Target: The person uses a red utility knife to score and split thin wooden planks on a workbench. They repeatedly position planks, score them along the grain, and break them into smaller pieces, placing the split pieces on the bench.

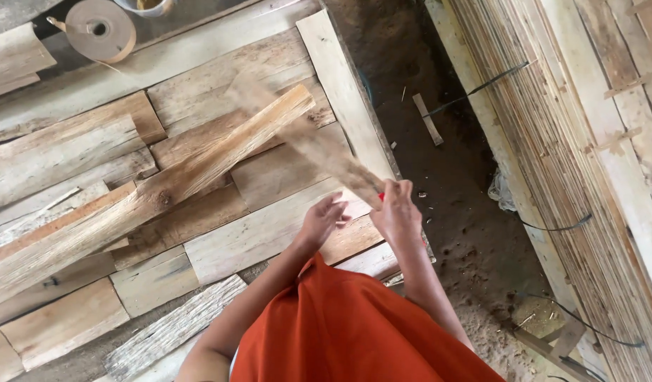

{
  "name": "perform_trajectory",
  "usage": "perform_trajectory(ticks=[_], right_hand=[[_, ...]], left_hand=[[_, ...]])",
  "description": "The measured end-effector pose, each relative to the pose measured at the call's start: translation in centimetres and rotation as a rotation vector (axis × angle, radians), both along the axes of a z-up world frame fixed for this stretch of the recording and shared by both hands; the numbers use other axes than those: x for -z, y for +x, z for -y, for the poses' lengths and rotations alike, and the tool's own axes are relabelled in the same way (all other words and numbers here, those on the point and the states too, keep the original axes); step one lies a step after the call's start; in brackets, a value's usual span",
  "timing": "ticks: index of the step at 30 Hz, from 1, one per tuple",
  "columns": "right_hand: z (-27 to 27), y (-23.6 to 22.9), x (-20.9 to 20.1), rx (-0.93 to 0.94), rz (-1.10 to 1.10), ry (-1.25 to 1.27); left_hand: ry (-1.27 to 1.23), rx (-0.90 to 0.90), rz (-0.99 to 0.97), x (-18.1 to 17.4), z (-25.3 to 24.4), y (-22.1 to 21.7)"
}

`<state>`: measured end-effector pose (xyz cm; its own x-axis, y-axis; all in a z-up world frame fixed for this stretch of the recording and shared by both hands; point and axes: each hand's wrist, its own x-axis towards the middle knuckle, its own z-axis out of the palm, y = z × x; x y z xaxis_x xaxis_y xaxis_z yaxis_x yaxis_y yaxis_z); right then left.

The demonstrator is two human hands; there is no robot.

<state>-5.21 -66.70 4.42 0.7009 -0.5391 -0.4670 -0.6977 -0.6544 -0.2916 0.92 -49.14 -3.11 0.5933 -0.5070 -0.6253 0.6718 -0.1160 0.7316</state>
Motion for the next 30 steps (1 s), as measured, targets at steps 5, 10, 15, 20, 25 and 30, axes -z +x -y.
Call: perform_trajectory(ticks=[5, 10, 15, 20, 25, 30], right_hand=[[1.4, -1.9, 0.0, 0.184, 0.058, -0.085], [-1.5, -3.3, -4.2, 0.274, 0.232, -0.017], [-7.8, -6.0, -6.3, -0.016, 0.204, 0.130], [-13.0, -7.4, -9.4, -0.220, 0.083, 0.210], [-19.7, -8.2, -10.9, -0.319, 0.171, 0.192], [-26.2, -9.9, -9.7, -0.262, 0.163, 0.079]], left_hand=[[-0.060, 0.180, 0.078, -4.5, 0.7, 0.8], [-0.172, 0.152, 0.149, -6.7, 0.3, -1.6], [-0.222, -0.197, 0.178, -16.2, -3.1, -3.6], [-0.150, -0.528, 0.143, -9.3, -8.5, -6.5], [-0.202, -0.551, 0.104, -1.4, -12.6, -11.5], [-0.119, -0.318, 0.267, -4.4, -18.8, -14.7]])
